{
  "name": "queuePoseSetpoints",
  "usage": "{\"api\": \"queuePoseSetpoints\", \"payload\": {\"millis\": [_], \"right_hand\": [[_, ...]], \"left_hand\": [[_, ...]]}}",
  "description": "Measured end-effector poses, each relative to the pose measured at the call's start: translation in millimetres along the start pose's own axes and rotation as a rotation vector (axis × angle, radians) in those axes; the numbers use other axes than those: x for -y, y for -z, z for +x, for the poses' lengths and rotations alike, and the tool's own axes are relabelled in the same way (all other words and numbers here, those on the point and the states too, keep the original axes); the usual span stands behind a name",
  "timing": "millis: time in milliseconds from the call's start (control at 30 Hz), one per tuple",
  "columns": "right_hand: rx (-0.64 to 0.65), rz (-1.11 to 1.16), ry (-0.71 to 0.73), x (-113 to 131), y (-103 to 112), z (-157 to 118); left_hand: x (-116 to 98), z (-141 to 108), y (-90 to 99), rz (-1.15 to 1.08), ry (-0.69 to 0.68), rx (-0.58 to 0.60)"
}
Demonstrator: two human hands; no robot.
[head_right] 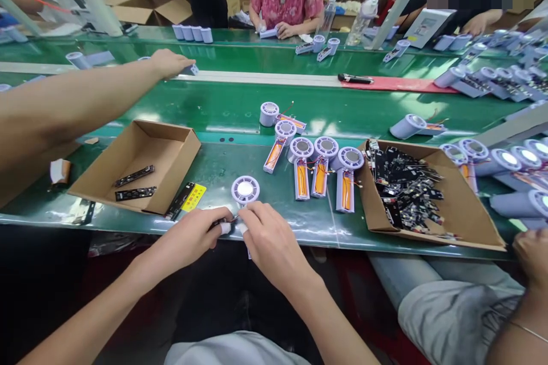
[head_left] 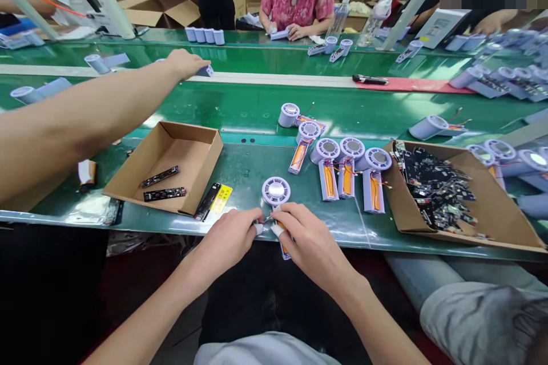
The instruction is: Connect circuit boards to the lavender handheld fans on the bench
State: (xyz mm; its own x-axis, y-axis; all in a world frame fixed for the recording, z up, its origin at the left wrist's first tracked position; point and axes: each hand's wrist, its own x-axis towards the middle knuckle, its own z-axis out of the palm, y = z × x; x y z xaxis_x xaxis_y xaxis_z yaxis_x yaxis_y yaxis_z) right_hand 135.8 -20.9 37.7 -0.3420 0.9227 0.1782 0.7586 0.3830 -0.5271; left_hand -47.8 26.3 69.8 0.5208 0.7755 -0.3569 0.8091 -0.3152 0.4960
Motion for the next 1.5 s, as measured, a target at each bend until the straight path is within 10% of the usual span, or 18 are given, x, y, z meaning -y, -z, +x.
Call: {"api": "queuePoseSetpoints", "payload": {"millis": [367, 800, 1300, 1500], "right_hand": [[0.260, -0.028, 0.028, -7, 26, 20], [0.395, -0.263, 0.182, -9, 39, 45], [0.492, -0.270, 0.209, -7, 48, 55], [0.416, 0.092, 0.064, -12, 35, 52]], "left_hand": [[-18, -23, -17.6, 0.471, 0.008, -0.073], [9, -6, -1.7, -0.380, 0.054, 0.125], [3, -8, 1.2, -0.076, -0.048, 0.043], [12, -2, -1.6, -0.286, 0.024, 0.121]]}}
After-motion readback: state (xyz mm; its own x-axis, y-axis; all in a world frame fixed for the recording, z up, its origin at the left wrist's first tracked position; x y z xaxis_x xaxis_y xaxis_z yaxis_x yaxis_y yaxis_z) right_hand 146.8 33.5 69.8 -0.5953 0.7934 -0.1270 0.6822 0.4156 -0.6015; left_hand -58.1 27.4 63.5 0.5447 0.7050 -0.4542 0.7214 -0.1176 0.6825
